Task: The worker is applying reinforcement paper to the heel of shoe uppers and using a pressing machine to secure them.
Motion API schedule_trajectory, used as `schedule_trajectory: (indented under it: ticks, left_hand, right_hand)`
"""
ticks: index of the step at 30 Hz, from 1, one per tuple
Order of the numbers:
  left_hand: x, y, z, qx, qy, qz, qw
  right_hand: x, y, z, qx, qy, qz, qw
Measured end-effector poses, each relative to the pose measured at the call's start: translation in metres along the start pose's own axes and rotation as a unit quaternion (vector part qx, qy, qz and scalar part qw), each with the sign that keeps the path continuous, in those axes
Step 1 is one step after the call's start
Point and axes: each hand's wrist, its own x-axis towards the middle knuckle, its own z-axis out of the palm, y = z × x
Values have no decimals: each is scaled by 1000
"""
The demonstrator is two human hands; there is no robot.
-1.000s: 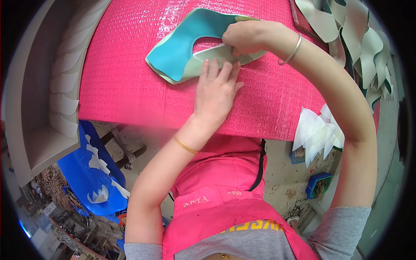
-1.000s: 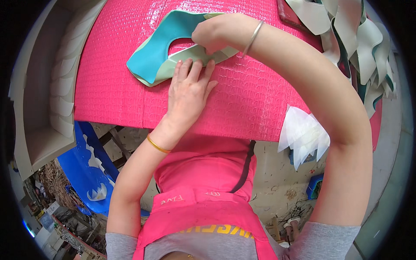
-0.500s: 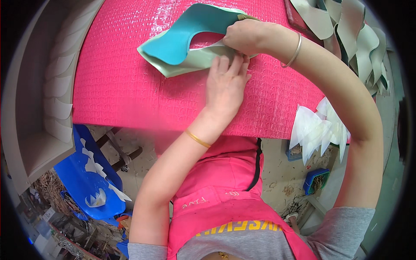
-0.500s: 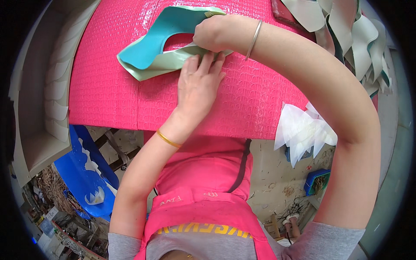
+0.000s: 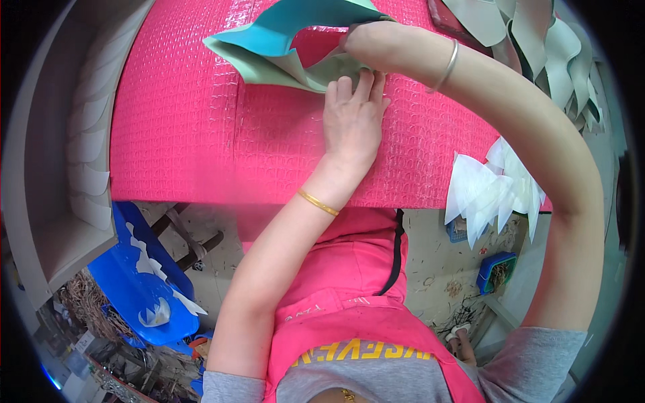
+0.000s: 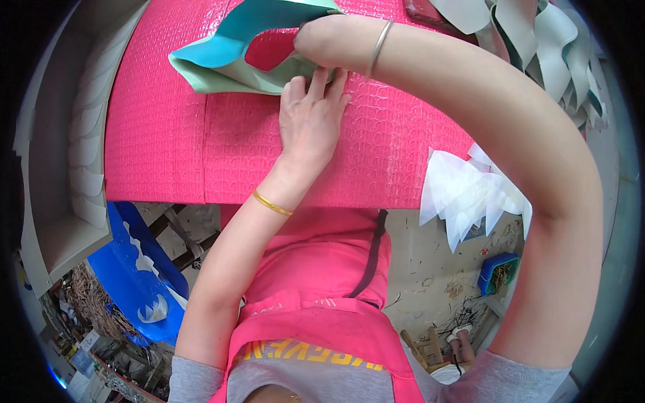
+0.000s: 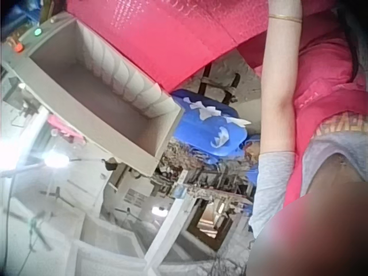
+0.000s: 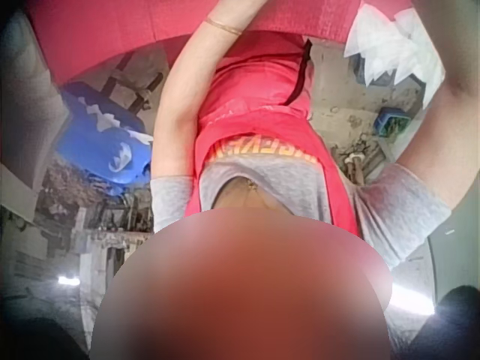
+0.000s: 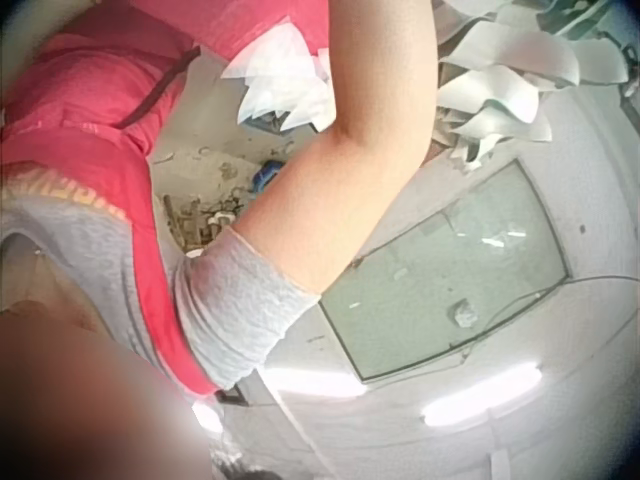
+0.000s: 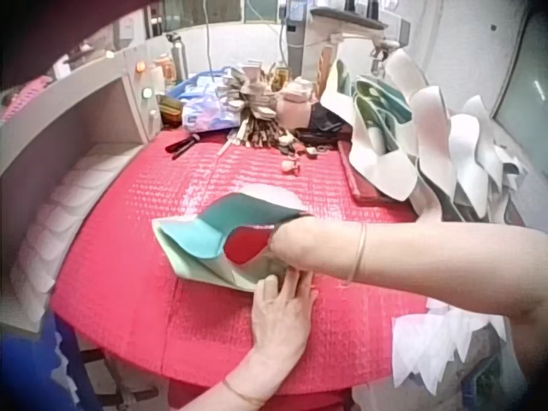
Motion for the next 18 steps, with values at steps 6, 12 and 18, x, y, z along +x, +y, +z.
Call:
schedule_trajectory:
  ticks: [6,12,18]
  left_hand:
    - [23,-5,2,168,14,156,973]
    - [34,-20,-23,121,-76,269,952]
    - [18,-25,-17,4,-97,171,980]
  right_hand:
    - [-42,27,-49,239,12,28,971]
    - [-57,25,-4,185,-13,105,977]
    - [-45,17,5,368,14,203,907]
